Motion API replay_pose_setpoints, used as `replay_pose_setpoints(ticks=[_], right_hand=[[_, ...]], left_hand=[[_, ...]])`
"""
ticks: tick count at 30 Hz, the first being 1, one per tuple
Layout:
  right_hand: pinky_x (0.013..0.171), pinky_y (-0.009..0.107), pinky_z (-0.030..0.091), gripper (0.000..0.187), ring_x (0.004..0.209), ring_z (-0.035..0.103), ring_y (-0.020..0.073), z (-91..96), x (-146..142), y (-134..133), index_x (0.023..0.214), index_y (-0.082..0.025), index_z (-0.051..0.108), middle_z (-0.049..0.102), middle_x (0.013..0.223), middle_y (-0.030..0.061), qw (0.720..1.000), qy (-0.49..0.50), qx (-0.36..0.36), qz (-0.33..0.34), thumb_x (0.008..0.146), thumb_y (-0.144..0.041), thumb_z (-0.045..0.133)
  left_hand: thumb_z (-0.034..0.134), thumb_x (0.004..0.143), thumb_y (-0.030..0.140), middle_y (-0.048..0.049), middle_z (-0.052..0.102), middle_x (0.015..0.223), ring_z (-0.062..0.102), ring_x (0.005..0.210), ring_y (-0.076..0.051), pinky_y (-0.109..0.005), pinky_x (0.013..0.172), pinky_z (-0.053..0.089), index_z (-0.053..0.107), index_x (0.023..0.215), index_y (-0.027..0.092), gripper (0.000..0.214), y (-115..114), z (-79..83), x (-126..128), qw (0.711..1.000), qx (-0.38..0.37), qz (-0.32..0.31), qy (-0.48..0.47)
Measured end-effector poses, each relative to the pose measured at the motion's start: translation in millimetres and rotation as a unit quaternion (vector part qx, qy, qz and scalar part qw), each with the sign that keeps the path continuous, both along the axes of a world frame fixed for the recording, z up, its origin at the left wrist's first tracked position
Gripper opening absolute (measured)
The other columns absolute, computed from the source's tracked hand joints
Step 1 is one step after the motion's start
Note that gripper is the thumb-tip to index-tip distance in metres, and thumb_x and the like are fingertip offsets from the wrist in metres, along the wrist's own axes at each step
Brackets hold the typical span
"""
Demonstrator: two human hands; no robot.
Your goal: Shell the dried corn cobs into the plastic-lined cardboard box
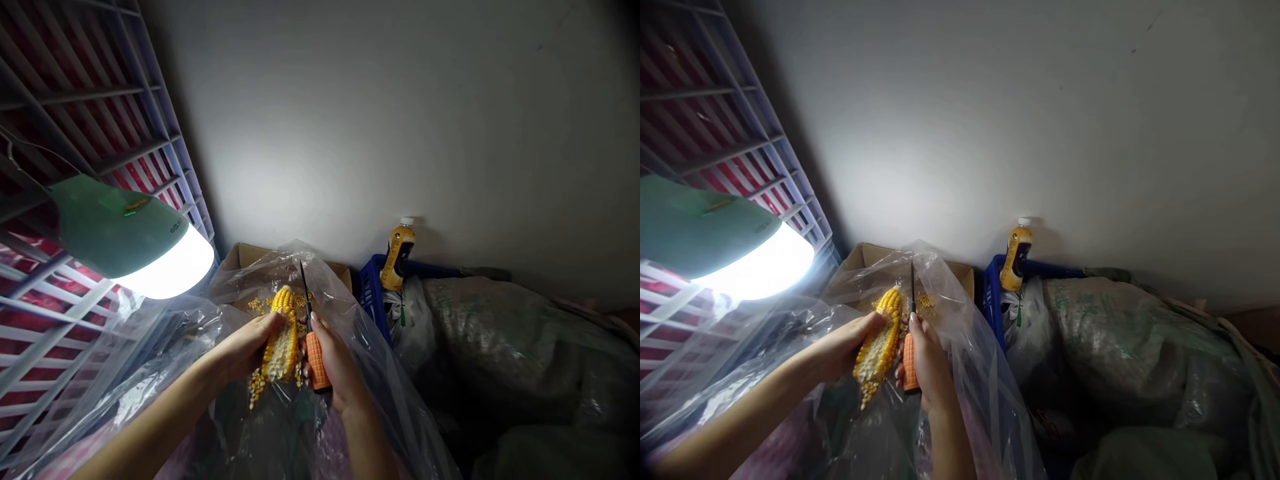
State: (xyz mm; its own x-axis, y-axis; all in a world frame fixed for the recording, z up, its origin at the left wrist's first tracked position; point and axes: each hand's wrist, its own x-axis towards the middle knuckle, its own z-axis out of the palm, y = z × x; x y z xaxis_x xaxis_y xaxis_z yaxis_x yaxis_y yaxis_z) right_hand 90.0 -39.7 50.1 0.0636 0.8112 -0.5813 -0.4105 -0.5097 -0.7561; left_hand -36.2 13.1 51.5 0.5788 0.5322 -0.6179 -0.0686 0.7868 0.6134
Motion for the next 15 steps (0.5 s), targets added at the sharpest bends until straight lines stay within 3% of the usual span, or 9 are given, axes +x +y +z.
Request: replay_pose_setpoints(ticks=[8,12,15], right_hand=[[0.029,0.016,0.029,0.037,0.027,0.033,0.0032,7.6,-2.6,-1.0,0.089,-0.022,0.052,0.048,0.048,-0.0073,0.998,-0.03,-0.02,-0.052,0.074,-0.055,0.048],[0.028,0.015,0.024,0.037,0.028,0.033,0.0026,5.4,-2.7,1.1,0.088,-0.023,0.052,0.048,0.05,-0.0075,0.996,-0.02,-0.02,-0.084,0.072,-0.056,0.05],[0.028,0.015,0.024,0.038,0.029,0.035,0.0033,0.7,1.5,-0.4,0.09,-0.022,0.051,0.047,0.05,-0.0073,0.995,-0.028,-0.02,-0.091,0.071,-0.056,0.052]], left_hand=[[0.053,0.073,0.036,-0.0058,0.065,0.067,0.063,0.066,-0.021,-0.031,0.067,0.05,0.058,0.09,0.013,0.029,6.4,1.6,4.6,0.998,-0.06,-0.005,-0.008],[0.052,0.072,0.049,-0.0061,0.065,0.063,0.063,0.062,-0.021,-0.031,0.061,0.051,0.059,0.085,0.014,0.038,7.7,-1.1,16.6,0.995,-0.089,0.029,-0.018],[0.052,0.071,0.045,-0.0074,0.065,0.062,0.062,0.057,-0.022,-0.031,0.054,0.05,0.059,0.084,0.013,0.035,4.2,-0.8,26.9,0.993,-0.102,0.061,-0.011]])
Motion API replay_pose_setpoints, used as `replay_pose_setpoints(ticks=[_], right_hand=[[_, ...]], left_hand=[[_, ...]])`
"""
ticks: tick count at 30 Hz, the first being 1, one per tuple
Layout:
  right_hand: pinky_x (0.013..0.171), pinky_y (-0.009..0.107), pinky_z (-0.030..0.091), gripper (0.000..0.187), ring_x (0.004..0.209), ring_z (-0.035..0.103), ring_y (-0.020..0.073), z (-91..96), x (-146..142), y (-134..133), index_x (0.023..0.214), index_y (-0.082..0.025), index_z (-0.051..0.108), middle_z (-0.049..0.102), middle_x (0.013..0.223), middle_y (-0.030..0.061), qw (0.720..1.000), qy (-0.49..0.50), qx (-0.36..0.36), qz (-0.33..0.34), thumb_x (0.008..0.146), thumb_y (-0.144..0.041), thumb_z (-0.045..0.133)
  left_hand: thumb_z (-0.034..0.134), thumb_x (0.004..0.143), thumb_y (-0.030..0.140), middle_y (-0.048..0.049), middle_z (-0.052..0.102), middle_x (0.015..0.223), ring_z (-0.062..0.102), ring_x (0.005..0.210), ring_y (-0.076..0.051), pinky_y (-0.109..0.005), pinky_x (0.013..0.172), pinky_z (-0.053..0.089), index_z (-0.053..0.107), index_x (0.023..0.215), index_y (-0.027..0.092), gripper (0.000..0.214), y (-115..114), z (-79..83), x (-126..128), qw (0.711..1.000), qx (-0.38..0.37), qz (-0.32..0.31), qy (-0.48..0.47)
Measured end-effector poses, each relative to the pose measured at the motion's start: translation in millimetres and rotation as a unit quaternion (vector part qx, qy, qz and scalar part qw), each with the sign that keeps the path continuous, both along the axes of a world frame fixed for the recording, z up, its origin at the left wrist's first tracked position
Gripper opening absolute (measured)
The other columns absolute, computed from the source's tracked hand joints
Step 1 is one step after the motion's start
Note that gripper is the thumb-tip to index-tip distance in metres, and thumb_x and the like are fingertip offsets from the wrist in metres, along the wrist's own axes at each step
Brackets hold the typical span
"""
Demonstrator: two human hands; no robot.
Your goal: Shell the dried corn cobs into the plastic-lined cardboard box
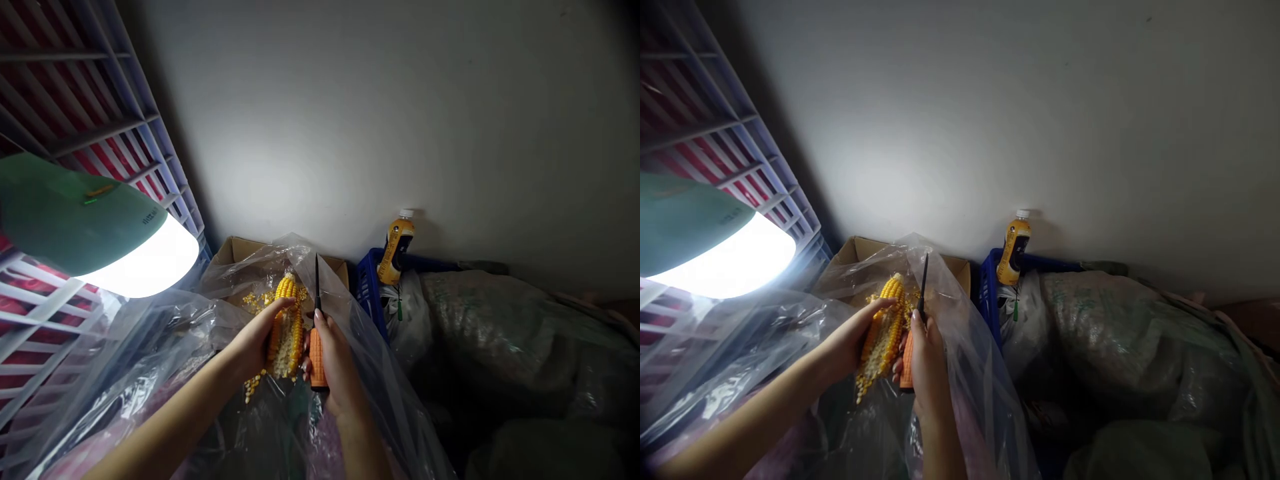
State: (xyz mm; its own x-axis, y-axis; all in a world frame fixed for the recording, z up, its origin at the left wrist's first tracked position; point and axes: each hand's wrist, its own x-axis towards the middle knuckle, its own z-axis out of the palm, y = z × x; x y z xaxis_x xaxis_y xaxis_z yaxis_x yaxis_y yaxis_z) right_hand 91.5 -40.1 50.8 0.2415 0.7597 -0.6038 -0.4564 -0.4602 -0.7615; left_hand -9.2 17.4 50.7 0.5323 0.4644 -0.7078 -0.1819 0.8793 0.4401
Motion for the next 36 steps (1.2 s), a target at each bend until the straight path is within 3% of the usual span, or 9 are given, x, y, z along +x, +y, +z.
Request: replay_pose_setpoints(ticks=[9,15,20,30,36], right_hand=[[0.03,0.018,0.03,0.039,0.032,0.04,0.0059,5.3,4.9,-13.8,0.097,-0.024,0.054,0.048,0.053,-0.0057,0.999,-0.014,-0.018,-0.037,0.071,-0.052,0.055],[0.03,0.017,0.03,0.04,0.032,0.038,0.0043,10.6,-0.1,-16.0,0.096,-0.022,0.053,0.047,0.054,-0.0064,0.994,0.056,-0.001,-0.098,0.069,-0.051,0.058],[0.031,0.017,0.03,0.038,0.032,0.037,0.0036,11.2,0.5,-15.8,0.093,-0.022,0.053,0.045,0.054,-0.0069,0.993,0.065,-0.006,-0.101,0.068,-0.05,0.059],[0.033,0.018,0.03,0.031,0.035,0.037,0.0046,8.3,-4.0,-11.4,0.085,-0.022,0.053,0.043,0.052,-0.0064,0.992,0.076,0.013,-0.097,0.071,-0.049,0.057],[0.036,0.017,0.033,0.029,0.038,0.041,0.005,-0.6,-3.0,-7.5,0.079,-0.021,0.05,0.046,0.052,-0.0062,0.993,0.053,0.023,-0.104,0.072,-0.048,0.056]], left_hand=[[0.047,0.062,0.025,-0.0059,0.062,0.057,0.061,0.053,-0.023,-0.033,0.051,0.05,0.059,0.087,0.012,0.031,-10.2,12.4,4.9,0.998,-0.031,0.047,0.012],[0.046,0.065,0.034,-0.0067,0.061,0.055,0.06,0.052,-0.024,-0.033,0.047,0.048,0.059,0.087,0.014,0.033,-6.5,22.1,8.0,0.995,-0.078,0.062,0.008],[0.056,0.062,0.027,-0.0047,0.062,0.059,0.061,0.054,-0.023,-0.034,0.052,0.05,0.057,0.089,0.016,0.029,-6.7,19.3,7.8,0.998,-0.046,0.046,0.022],[0.047,0.052,0.015,-0.0033,0.057,0.049,0.059,0.05,-0.022,-0.029,0.043,0.046,0.059,0.08,0.015,0.031,-2.1,18.3,-6.1,0.998,0.008,0.056,0.021],[0.047,0.056,0.021,-0.0042,0.058,0.052,0.059,0.051,-0.022,-0.031,0.044,0.047,0.059,0.084,0.015,0.031,3.1,15.2,-6.7,0.998,0.014,0.059,0.032]])
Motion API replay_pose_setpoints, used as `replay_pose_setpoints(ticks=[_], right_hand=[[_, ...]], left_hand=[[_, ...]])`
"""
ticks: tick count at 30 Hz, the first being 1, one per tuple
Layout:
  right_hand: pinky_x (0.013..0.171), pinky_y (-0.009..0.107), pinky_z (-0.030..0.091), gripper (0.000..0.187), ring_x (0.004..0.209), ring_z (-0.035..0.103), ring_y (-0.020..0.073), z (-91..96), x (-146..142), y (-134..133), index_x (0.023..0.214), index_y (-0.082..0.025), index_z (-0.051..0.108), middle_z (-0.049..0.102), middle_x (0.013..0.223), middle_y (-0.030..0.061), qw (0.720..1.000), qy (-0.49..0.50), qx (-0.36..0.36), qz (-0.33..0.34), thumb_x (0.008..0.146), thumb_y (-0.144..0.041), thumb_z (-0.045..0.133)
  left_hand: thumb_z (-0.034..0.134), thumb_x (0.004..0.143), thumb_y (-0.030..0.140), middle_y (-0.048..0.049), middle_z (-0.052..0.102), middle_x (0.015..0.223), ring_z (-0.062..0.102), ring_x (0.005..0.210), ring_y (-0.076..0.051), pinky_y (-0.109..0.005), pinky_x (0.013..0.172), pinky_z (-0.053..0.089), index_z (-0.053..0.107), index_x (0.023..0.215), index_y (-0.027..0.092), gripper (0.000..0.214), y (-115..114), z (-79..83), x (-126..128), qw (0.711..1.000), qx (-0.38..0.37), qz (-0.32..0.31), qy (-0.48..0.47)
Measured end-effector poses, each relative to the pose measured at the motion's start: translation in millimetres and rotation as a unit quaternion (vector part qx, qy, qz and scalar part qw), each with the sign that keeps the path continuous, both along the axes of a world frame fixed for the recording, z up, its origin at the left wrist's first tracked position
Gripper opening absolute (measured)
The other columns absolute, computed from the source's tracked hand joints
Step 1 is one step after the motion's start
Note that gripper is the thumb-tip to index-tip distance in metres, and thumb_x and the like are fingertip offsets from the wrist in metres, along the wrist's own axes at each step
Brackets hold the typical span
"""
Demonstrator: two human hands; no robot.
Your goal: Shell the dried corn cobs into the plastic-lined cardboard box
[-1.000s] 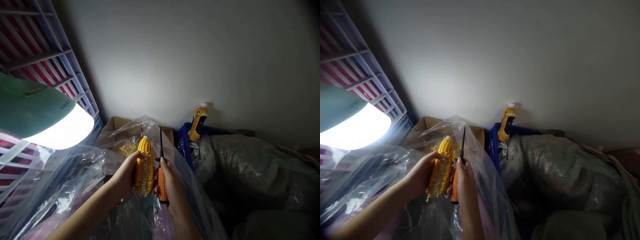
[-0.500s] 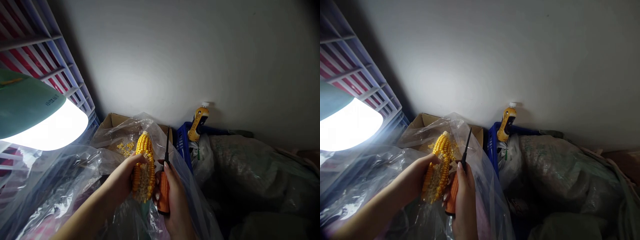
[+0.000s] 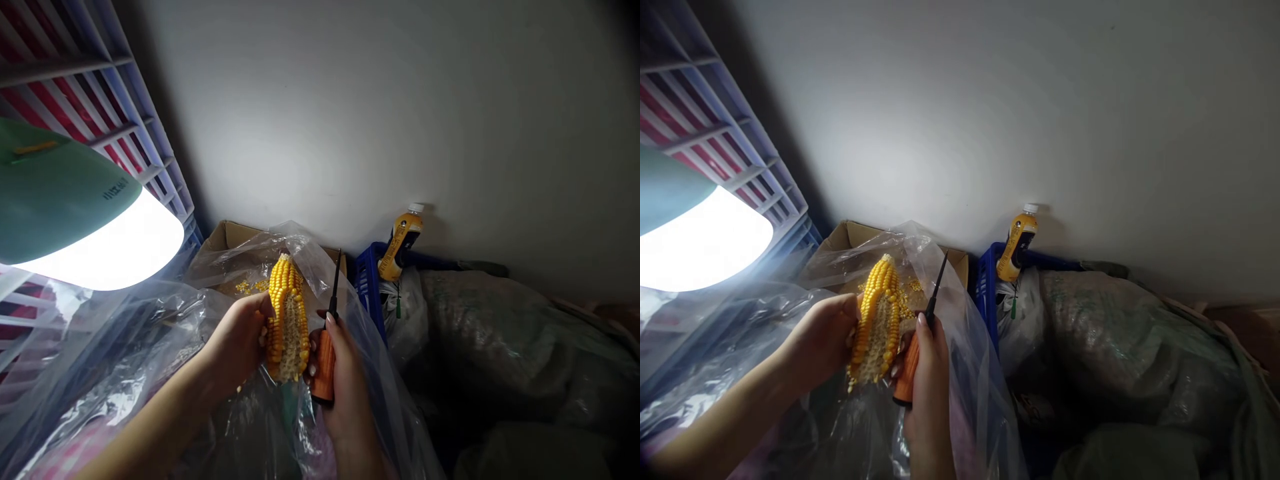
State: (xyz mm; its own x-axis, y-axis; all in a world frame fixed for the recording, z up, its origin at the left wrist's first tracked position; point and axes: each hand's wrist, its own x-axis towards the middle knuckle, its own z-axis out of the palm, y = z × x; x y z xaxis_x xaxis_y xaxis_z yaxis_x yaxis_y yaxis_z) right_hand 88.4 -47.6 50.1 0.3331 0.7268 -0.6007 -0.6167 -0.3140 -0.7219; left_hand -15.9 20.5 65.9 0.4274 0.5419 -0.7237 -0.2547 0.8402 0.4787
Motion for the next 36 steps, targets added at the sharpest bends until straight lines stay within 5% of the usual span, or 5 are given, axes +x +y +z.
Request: replay_pose_setpoints(ticks=[7,24,27,32,36], right_hand=[[0.03,0.015,0.03,0.034,0.033,0.04,0.0047,3.8,-6.6,3.0,0.092,-0.021,0.051,0.05,0.054,-0.0062,0.997,-0.046,-0.013,0.058,0.069,-0.046,0.058],[0.032,0.016,0.031,0.051,0.035,0.038,0.0036,2.2,-9.3,0.5,0.104,-0.02,0.05,0.054,0.062,-0.0051,0.987,-0.073,-0.019,0.139,0.061,-0.04,0.069],[0.034,0.017,0.033,0.057,0.038,0.041,0.0043,3.0,-11.8,0.1,0.104,-0.02,0.05,0.057,0.066,-0.0037,0.987,-0.086,-0.008,0.136,0.055,-0.038,0.074],[0.031,0.018,0.029,0.037,0.032,0.038,0.0048,2.5,-9.9,5.3,0.088,-0.019,0.055,0.05,0.053,-0.0065,0.994,-0.065,0.011,0.083,0.068,-0.05,0.059],[0.051,0.021,0.044,0.026,0.058,0.057,0.0106,-5.0,-3.5,14.5,0.082,-0.02,0.059,0.063,0.071,-0.0028,0.998,-0.023,0.046,0.023,0.065,-0.037,0.067]], left_hand=[[0.058,0.066,0.036,-0.0055,0.064,0.064,0.062,0.062,-0.024,-0.032,0.053,0.05,0.059,0.095,0.016,0.035,2.6,0.5,2.3,0.998,-0.031,0.031,0.054],[0.056,0.069,0.033,-0.0057,0.063,0.064,0.061,0.055,-0.021,-0.03,0.045,0.048,0.056,0.101,0.016,0.037,3.1,-2.3,6.9,0.993,-0.035,0.1,0.047],[0.059,0.066,0.031,-0.0033,0.062,0.062,0.06,0.051,-0.02,-0.03,0.046,0.049,0.055,0.102,0.017,0.039,3.1,-1.6,7.2,0.991,-0.007,0.121,0.063],[0.057,0.066,0.032,-0.001,0.058,0.055,0.056,0.046,-0.016,-0.027,0.044,0.048,0.059,0.092,0.015,0.031,4.9,3.6,5.5,0.992,-0.004,0.115,0.05],[0.056,0.066,0.038,-0.001,0.056,0.051,0.053,0.042,-0.014,-0.024,0.04,0.044,0.061,0.088,0.013,0.034,1.8,4.9,4.3,0.997,-0.002,0.075,0.02]])
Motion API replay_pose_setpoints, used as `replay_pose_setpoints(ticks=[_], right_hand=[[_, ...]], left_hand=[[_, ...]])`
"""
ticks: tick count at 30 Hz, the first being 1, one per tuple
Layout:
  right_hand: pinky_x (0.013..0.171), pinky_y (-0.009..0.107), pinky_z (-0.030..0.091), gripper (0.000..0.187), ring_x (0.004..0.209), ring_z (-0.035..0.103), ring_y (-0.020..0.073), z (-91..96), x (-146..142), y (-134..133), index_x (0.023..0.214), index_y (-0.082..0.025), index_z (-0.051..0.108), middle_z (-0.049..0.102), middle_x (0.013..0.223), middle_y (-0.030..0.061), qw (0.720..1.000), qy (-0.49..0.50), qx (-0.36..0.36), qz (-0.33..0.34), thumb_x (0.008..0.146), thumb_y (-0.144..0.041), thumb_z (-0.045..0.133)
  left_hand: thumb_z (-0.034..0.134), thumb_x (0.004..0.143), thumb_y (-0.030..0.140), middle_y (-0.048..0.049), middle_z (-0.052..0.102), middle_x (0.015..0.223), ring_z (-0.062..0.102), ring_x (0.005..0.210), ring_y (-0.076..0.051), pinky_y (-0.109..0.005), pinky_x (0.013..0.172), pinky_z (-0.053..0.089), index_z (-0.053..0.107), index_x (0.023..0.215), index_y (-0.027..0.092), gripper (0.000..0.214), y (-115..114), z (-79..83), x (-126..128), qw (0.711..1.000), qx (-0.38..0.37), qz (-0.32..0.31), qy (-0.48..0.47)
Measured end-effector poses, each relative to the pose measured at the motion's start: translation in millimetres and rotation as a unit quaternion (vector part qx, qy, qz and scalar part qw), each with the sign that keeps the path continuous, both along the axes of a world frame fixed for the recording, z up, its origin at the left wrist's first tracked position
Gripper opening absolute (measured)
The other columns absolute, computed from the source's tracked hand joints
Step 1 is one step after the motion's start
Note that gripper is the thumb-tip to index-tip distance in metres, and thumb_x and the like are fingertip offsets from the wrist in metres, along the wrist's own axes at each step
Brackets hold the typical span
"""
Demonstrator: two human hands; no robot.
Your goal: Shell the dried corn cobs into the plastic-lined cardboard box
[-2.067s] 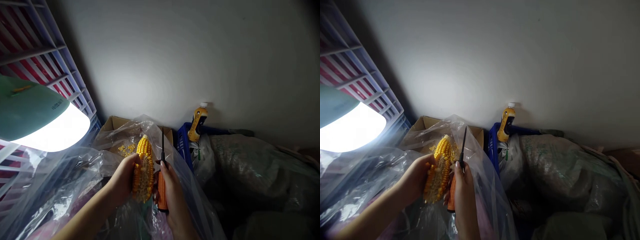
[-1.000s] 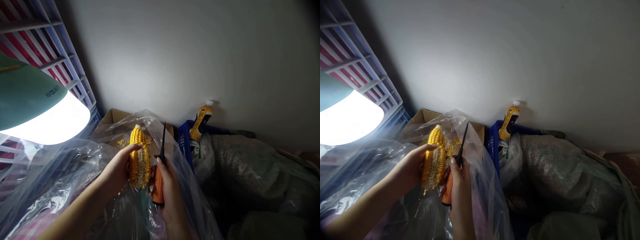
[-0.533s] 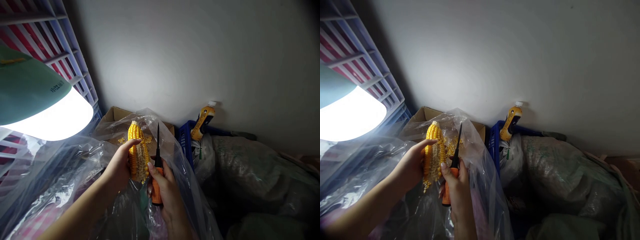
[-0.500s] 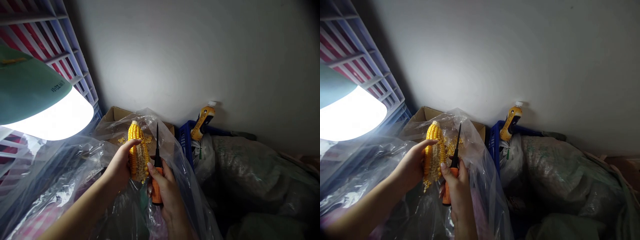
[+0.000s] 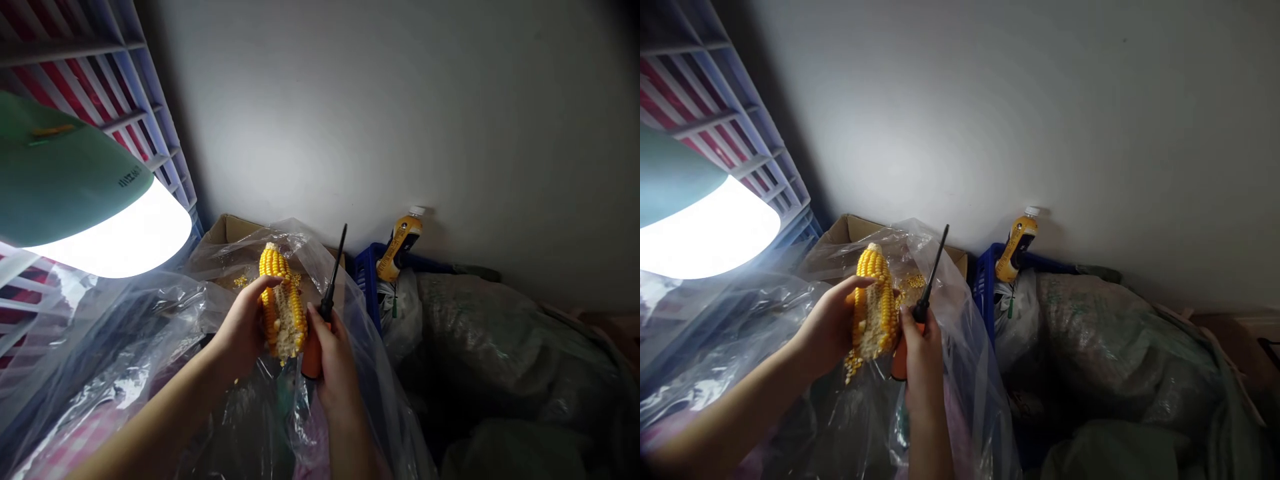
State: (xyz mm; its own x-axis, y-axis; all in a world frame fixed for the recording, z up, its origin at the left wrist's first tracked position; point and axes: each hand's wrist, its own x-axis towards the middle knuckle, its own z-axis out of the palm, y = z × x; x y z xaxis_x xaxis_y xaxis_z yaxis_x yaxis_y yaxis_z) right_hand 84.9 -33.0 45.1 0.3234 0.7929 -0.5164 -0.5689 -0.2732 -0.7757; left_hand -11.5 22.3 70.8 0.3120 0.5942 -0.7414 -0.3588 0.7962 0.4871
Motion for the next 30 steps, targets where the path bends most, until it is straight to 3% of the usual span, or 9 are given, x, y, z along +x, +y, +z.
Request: replay_pose_setpoints(ticks=[3,6,10,12,14,18,22,25,30], right_hand=[[0.066,0.025,0.047,0.029,0.075,0.061,0.0149,-3.8,5.2,4.0,0.09,-0.019,0.06,0.065,0.083,0.0005,0.995,0.079,0.035,0.057,0.066,-0.035,0.066],[0.067,0.027,0.046,0.027,0.072,0.061,0.0149,-4.2,8.7,3.4,0.084,-0.019,0.058,0.065,0.079,0.0001,0.989,0.101,0.035,0.1,0.063,-0.032,0.069],[0.063,0.025,0.045,0.028,0.064,0.058,0.0127,-6.4,11.2,1.3,0.068,-0.018,0.048,0.06,0.067,-0.0037,0.996,0.034,0.051,0.063,0.056,-0.024,0.073],[0.061,0.024,0.044,0.031,0.061,0.055,0.011,-8.6,13.2,2.0,0.067,-0.019,0.045,0.057,0.063,-0.0057,0.997,-0.024,0.063,0.033,0.054,-0.023,0.073],[0.058,0.023,0.043,0.032,0.058,0.053,0.0101,-9.6,16.1,3.9,0.065,-0.019,0.043,0.054,0.061,-0.0064,0.996,-0.062,0.062,-0.004,0.055,-0.025,0.072],[0.054,0.024,0.044,0.033,0.053,0.052,0.0104,-7.4,21.6,7.7,0.063,-0.019,0.04,0.053,0.056,-0.0062,0.993,-0.07,0.031,-0.088,0.055,-0.029,0.07],[0.055,0.022,0.044,0.032,0.056,0.053,0.0101,-7.5,21.8,8.9,0.064,-0.019,0.042,0.054,0.057,-0.0065,0.99,-0.067,0.028,-0.122,0.055,-0.028,0.071],[0.055,0.023,0.044,0.032,0.056,0.054,0.0108,-11.3,19.9,9.7,0.065,-0.019,0.042,0.054,0.057,-0.0063,0.99,-0.045,0.026,-0.128,0.054,-0.028,0.071],[0.057,0.025,0.045,0.032,0.058,0.056,0.0121,-15.3,18.3,9.6,0.067,-0.019,0.044,0.056,0.059,-0.0054,0.989,-0.048,0.014,-0.139,0.054,-0.029,0.071]], left_hand=[[0.054,0.067,0.043,-0.0021,0.058,0.053,0.055,0.045,-0.015,-0.024,0.042,0.045,0.061,0.09,0.012,0.04,-3.7,-2.4,0.2,0.999,0.005,-0.04,0.003],[0.054,0.068,0.047,-0.0042,0.064,0.067,0.062,0.06,-0.019,-0.027,0.055,0.05,0.059,0.099,0.012,0.047,-5.7,-6.3,-0.3,0.994,0.04,-0.097,0.021],[0.05,0.072,0.049,-0.0063,0.064,0.1,0.062,0.084,-0.02,-0.028,0.067,0.049,0.047,0.118,0.017,0.056,-5.1,-6.7,-5.8,0.956,0.19,-0.172,0.141],[0.044,0.076,0.052,-0.0066,0.06,0.113,0.06,0.091,-0.02,-0.027,0.07,0.048,0.042,0.124,0.02,0.058,-5.4,-4.3,-10.5,0.912,0.278,-0.205,0.222],[0.039,0.078,0.054,-0.0074,0.059,0.114,0.06,0.088,-0.019,-0.027,0.07,0.047,0.042,0.124,0.019,0.058,-7.6,-2.7,-14.8,0.848,0.36,-0.274,0.276],[0.038,0.079,0.056,-0.0072,0.066,0.09,0.063,0.07,-0.019,-0.027,0.059,0.046,0.046,0.119,0.016,0.057,-17.1,-11.1,-16.3,0.693,0.477,-0.413,0.348],[0.031,0.084,0.051,-0.0106,0.065,0.092,0.064,0.076,-0.022,-0.03,0.062,0.047,0.047,0.115,0.013,0.051,-26.4,-29.5,-11.6,0.576,0.56,-0.393,0.448],[0.026,0.086,0.043,-0.0127,0.065,0.096,0.064,0.079,-0.022,-0.031,0.065,0.048,0.045,0.115,0.011,0.046,-28.9,-36.3,-9.5,0.525,0.591,-0.382,0.48],[0.031,0.085,0.037,-0.011,0.067,0.088,0.065,0.074,-0.022,-0.029,0.061,0.049,0.042,0.116,0.01,0.042,-27.1,-32.1,-8.1,0.488,0.592,-0.407,0.496]])
